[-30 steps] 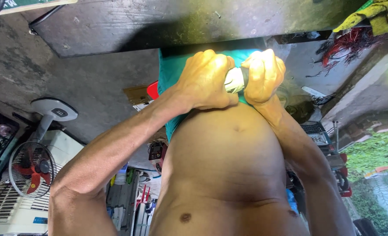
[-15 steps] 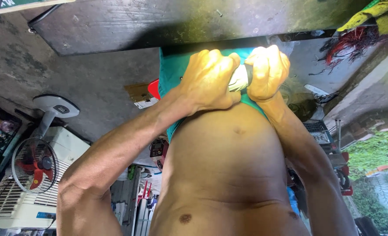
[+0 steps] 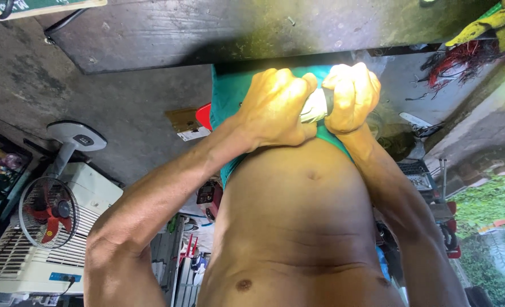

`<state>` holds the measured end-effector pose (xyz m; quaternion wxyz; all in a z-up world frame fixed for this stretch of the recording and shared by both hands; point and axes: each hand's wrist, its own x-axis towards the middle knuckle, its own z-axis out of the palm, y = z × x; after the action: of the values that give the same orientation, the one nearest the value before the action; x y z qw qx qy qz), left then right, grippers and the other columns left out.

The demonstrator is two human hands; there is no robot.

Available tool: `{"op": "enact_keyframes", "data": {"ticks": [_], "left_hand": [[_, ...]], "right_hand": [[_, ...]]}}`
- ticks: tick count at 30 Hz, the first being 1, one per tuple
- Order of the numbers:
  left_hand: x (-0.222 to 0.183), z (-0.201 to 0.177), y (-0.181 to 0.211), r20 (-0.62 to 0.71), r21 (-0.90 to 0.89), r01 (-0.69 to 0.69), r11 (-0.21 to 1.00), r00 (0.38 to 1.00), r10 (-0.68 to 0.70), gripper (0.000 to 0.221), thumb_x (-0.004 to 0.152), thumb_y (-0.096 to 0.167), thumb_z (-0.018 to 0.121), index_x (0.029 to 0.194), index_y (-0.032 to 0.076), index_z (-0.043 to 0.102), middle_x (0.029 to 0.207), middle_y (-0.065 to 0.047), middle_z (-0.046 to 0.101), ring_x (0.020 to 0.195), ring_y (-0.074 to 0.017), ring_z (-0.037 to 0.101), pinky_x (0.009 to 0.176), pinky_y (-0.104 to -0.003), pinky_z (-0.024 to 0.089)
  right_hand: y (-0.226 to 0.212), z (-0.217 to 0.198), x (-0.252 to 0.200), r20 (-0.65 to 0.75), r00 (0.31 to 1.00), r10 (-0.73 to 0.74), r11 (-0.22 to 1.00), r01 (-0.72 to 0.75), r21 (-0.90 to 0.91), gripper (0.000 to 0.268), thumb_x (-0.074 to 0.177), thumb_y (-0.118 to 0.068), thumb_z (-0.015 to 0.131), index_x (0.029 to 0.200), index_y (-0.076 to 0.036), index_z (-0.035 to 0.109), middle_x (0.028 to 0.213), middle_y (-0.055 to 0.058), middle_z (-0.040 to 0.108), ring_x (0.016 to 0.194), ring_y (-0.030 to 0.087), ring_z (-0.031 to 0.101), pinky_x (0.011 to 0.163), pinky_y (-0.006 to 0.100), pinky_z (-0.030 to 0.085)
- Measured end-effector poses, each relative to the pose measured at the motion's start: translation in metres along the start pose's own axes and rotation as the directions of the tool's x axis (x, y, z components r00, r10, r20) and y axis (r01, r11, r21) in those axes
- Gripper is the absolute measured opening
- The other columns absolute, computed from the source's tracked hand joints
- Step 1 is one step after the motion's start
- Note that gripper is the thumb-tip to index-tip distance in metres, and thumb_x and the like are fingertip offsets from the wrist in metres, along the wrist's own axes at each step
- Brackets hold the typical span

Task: Disassembling a small electronic motor assembly using a screwdriver to pry the casing apart.

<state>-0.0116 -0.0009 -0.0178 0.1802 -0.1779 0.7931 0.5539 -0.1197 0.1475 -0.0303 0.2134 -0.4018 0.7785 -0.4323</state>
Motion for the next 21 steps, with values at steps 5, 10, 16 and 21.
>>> {"op": "enact_keyframes", "data": {"ticks": [5, 10, 16, 21], "left_hand": [[-0.009, 0.013, -0.005, -0.095, 0.063, -0.059, 0.996, 0.993, 0.065, 0.052, 0.07, 0.052, 0.08, 0.088, 0.009, 0.058, 0.067, -0.013, 0.066, 0.062, -0.0393, 0.068, 0.061, -0.05, 0.056], [-0.015, 0.008, 0.003, -0.234, 0.202, -0.097, 0.975, 0.962, 0.144, 0.045, 0.081, 0.05, 0.074, 0.091, 0.011, 0.054, 0.069, -0.009, 0.062, 0.063, -0.0337, 0.069, 0.062, -0.045, 0.052], [-0.012, -0.001, 0.009, -0.323, 0.378, -0.152, 0.913, 0.903, 0.284, 0.047, 0.064, 0.037, 0.088, 0.089, 0.01, 0.06, 0.07, -0.006, 0.058, 0.063, -0.0279, 0.064, 0.067, -0.041, 0.05], [-0.007, 0.004, 0.0, -0.363, 0.528, -0.134, 0.839, 0.857, 0.366, 0.035, 0.07, 0.027, 0.078, 0.093, 0.005, 0.063, 0.071, -0.007, 0.054, 0.061, -0.0272, 0.062, 0.068, -0.04, 0.047]], "right_hand": [[0.02, 0.011, -0.009, -0.042, 0.999, 0.008, 0.993, -0.003, 0.121, 0.026, 0.096, -0.011, 0.048, 0.078, 0.002, 0.06, 0.076, 0.016, 0.063, 0.062, 0.03, 0.055, 0.064, 0.039, 0.048], [0.002, 0.016, 0.001, -0.11, 0.964, 0.244, 0.877, -0.171, 0.448, 0.013, 0.091, -0.006, 0.058, 0.083, -0.003, 0.048, 0.064, 0.009, 0.053, 0.055, 0.017, 0.049, 0.052, 0.033, 0.042], [-0.021, 0.004, 0.012, 0.045, 0.916, 0.398, 0.888, -0.397, 0.232, 0.031, 0.098, -0.026, 0.056, 0.086, -0.001, 0.069, 0.078, 0.013, 0.05, 0.07, 0.021, 0.047, 0.066, 0.038, 0.043], [-0.03, 0.0, 0.021, 0.112, 0.936, 0.334, 0.933, -0.346, 0.104, 0.018, 0.096, -0.009, 0.045, 0.092, 0.006, 0.054, 0.079, 0.017, 0.058, 0.066, 0.022, 0.045, 0.064, 0.034, 0.043]]}}
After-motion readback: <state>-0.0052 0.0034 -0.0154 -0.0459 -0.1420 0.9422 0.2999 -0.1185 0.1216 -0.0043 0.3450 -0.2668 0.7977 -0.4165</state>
